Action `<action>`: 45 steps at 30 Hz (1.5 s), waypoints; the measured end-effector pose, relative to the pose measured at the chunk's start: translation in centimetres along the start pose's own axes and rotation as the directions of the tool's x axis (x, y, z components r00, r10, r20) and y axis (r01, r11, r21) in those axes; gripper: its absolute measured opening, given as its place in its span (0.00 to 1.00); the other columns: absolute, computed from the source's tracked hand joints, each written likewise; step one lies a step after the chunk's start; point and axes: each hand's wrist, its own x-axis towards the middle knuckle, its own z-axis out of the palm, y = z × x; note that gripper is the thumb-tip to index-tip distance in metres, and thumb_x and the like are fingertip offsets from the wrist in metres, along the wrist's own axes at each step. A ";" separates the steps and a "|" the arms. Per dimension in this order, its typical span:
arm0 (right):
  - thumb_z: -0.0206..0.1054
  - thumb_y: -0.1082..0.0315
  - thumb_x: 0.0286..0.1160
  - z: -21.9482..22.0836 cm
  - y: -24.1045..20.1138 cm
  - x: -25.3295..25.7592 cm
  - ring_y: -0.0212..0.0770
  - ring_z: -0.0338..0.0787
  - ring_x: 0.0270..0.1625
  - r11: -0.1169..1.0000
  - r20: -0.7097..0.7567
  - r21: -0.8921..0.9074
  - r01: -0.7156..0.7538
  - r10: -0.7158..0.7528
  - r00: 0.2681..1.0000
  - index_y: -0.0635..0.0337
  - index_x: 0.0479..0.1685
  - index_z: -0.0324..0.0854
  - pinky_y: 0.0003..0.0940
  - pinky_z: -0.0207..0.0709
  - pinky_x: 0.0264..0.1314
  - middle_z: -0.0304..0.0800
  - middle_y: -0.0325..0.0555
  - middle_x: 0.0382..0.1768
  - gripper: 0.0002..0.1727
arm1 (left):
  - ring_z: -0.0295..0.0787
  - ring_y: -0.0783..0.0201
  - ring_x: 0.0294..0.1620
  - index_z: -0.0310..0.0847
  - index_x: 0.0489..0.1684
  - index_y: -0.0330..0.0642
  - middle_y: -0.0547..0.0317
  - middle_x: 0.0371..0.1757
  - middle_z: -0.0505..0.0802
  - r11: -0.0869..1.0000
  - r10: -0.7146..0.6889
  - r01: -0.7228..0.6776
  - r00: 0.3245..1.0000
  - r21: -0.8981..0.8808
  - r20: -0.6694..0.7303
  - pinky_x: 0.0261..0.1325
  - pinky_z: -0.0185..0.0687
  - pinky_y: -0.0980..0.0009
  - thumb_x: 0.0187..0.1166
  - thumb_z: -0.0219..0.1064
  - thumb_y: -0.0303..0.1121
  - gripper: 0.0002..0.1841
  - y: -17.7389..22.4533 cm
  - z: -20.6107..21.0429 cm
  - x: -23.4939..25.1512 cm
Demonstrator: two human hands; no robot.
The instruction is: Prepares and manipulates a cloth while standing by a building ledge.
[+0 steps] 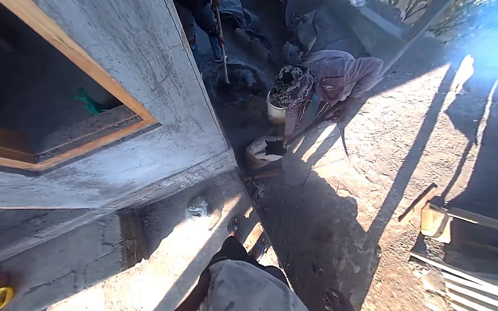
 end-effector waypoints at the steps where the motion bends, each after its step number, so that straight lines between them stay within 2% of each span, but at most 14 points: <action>1: 0.58 0.61 0.91 0.9 -0.2 1.8 0.59 0.93 0.58 0.996 0.035 -0.057 0.062 -0.060 0.998 0.69 0.74 0.76 0.57 0.86 0.61 0.89 0.66 0.61 0.22 | 0.68 0.46 0.86 0.65 0.83 0.25 0.31 0.82 0.74 0.999 0.018 -0.018 1.000 0.031 -0.019 0.88 0.58 0.53 0.97 0.42 0.34 0.24 -0.6 -0.1 0.1; 7: 0.56 0.56 0.92 7.9 -16.1 -0.8 0.57 0.87 0.70 0.725 0.426 -0.447 0.524 -0.343 0.837 0.62 0.74 0.79 0.57 0.73 0.78 0.89 0.60 0.65 0.24 | 0.68 0.49 0.86 0.63 0.84 0.26 0.32 0.83 0.75 0.970 0.159 -0.175 0.982 0.171 0.101 0.89 0.57 0.58 0.96 0.43 0.33 0.24 0.9 -2.2 -4.4; 11: 0.55 0.52 0.91 11.5 -21.7 -2.3 0.54 0.89 0.66 0.631 0.547 -0.394 0.668 -0.424 0.722 0.60 0.76 0.78 0.56 0.76 0.75 0.90 0.56 0.62 0.26 | 0.90 0.50 0.59 0.83 0.61 0.25 0.36 0.54 0.93 0.809 0.482 -0.537 0.839 0.239 0.253 0.70 0.79 0.52 0.80 0.66 0.31 0.18 -0.2 -4.6 -5.9; 13: 0.55 0.51 0.91 11.8 -22.8 -3.0 0.51 0.90 0.65 0.625 0.558 -0.372 0.686 -0.440 0.704 0.59 0.77 0.78 0.55 0.77 0.74 0.90 0.54 0.63 0.26 | 0.93 0.46 0.57 0.86 0.61 0.29 0.37 0.52 0.95 0.797 0.484 -0.534 0.844 0.282 0.229 0.69 0.81 0.46 0.78 0.69 0.32 0.18 -0.9 -5.6 -6.0; 18: 0.55 0.55 0.92 10.0 -22.0 -2.5 0.52 0.90 0.63 0.677 0.543 -0.304 0.670 -0.455 0.706 0.63 0.74 0.79 0.53 0.78 0.73 0.91 0.58 0.60 0.24 | 0.93 0.60 0.48 0.88 0.51 0.29 0.48 0.49 0.96 0.885 0.429 -0.447 0.892 -0.131 -0.142 0.61 0.87 0.58 0.79 0.59 0.25 0.13 -5.7 -8.4 -4.7; 21: 0.57 0.56 0.92 9.0 -21.9 -2.6 0.50 0.92 0.60 0.722 0.495 -0.249 0.646 -0.478 0.725 0.64 0.72 0.80 0.50 0.80 0.71 0.92 0.58 0.58 0.23 | 0.97 0.61 0.40 0.78 0.37 0.34 0.53 0.39 0.97 0.742 0.262 -0.455 0.873 -0.493 -0.412 0.48 0.94 0.61 0.87 0.44 0.28 0.15 -5.1 -9.6 -4.7; 24: 0.58 0.58 0.91 8.7 -23.7 -4.9 0.46 0.93 0.58 0.733 0.476 -0.179 0.657 -0.520 0.710 0.65 0.71 0.81 0.46 0.82 0.68 0.92 0.57 0.57 0.22 | 0.94 0.63 0.27 0.78 0.43 0.38 0.60 0.28 0.94 0.623 0.190 -0.582 0.760 -0.522 -0.621 0.30 0.94 0.63 0.91 0.43 0.37 0.18 -2.4 -11.2 -5.0; 27: 0.59 0.59 0.89 9.9 -26.2 -7.8 0.39 0.91 0.52 0.656 0.509 -0.046 0.754 -0.634 0.583 0.64 0.73 0.79 0.38 0.84 0.59 0.91 0.53 0.56 0.23 | 0.88 0.72 0.25 0.74 0.49 0.42 0.69 0.27 0.87 0.492 0.186 -0.709 0.652 -0.505 -0.735 0.29 0.88 0.71 0.90 0.45 0.36 0.12 2.7 -13.2 -6.5; 32: 0.60 0.52 0.86 13.0 -31.0 -13.0 0.38 0.91 0.60 0.544 0.571 0.294 0.785 -0.759 0.312 0.61 0.85 0.69 0.35 0.88 0.54 0.85 0.48 0.71 0.32 | 0.92 0.69 0.42 0.77 0.49 0.44 0.64 0.37 0.92 0.119 0.349 -0.769 0.625 -0.628 -0.698 0.51 0.91 0.64 0.90 0.43 0.35 0.15 12.0 -12.2 -9.1; 35: 0.64 0.45 0.82 12.4 -32.4 -14.8 0.37 0.88 0.65 0.512 0.583 0.464 0.723 -0.791 0.185 0.62 0.92 0.54 0.36 0.86 0.61 0.80 0.48 0.77 0.45 | 0.91 0.70 0.41 0.80 0.45 0.45 0.64 0.36 0.92 0.097 0.476 -0.685 0.669 -0.722 -0.571 0.51 0.91 0.65 0.90 0.42 0.37 0.17 15.4 -9.4 -9.6; 36: 0.66 0.44 0.80 11.9 -32.4 -15.0 0.33 0.89 0.58 0.490 0.566 0.500 0.714 -0.809 0.160 0.63 0.90 0.57 0.32 0.87 0.55 0.84 0.46 0.71 0.46 | 0.91 0.69 0.40 0.79 0.47 0.43 0.62 0.36 0.92 0.120 0.476 -0.655 0.698 -0.746 -0.536 0.50 0.91 0.65 0.92 0.42 0.37 0.17 16.3 -8.4 -9.7; 39: 0.66 0.59 0.84 10.1 -31.5 -15.1 0.23 0.85 0.28 0.461 0.433 0.524 0.716 -0.868 0.242 0.65 0.59 0.83 0.22 0.82 0.30 0.90 0.33 0.35 0.18 | 0.90 0.67 0.38 0.73 0.60 0.39 0.60 0.37 0.90 0.270 0.435 -0.616 0.764 -0.740 -0.477 0.44 0.91 0.66 0.95 0.44 0.38 0.15 18.1 -5.9 -9.5; 41: 0.58 0.64 0.88 8.9 -30.8 -14.9 0.23 0.83 0.25 0.467 0.334 0.499 0.730 -0.881 0.336 0.62 0.46 0.85 0.23 0.81 0.31 0.86 0.30 0.25 0.12 | 0.90 0.66 0.35 0.71 0.60 0.40 0.59 0.37 0.88 0.390 0.423 -0.593 0.795 -0.705 -0.434 0.39 0.90 0.67 0.95 0.45 0.40 0.15 18.6 -4.7 -9.0; 45: 0.51 0.63 0.93 7.4 -29.9 -14.4 0.31 0.83 0.24 0.533 0.199 0.655 0.536 -0.805 0.559 0.65 0.52 0.82 0.29 0.84 0.29 0.86 0.39 0.27 0.17 | 0.91 0.61 0.47 0.56 0.84 0.42 0.52 0.56 0.90 0.436 0.553 -0.550 0.788 -0.712 -0.270 0.46 0.90 0.62 0.91 0.52 0.47 0.28 18.2 -1.5 -8.0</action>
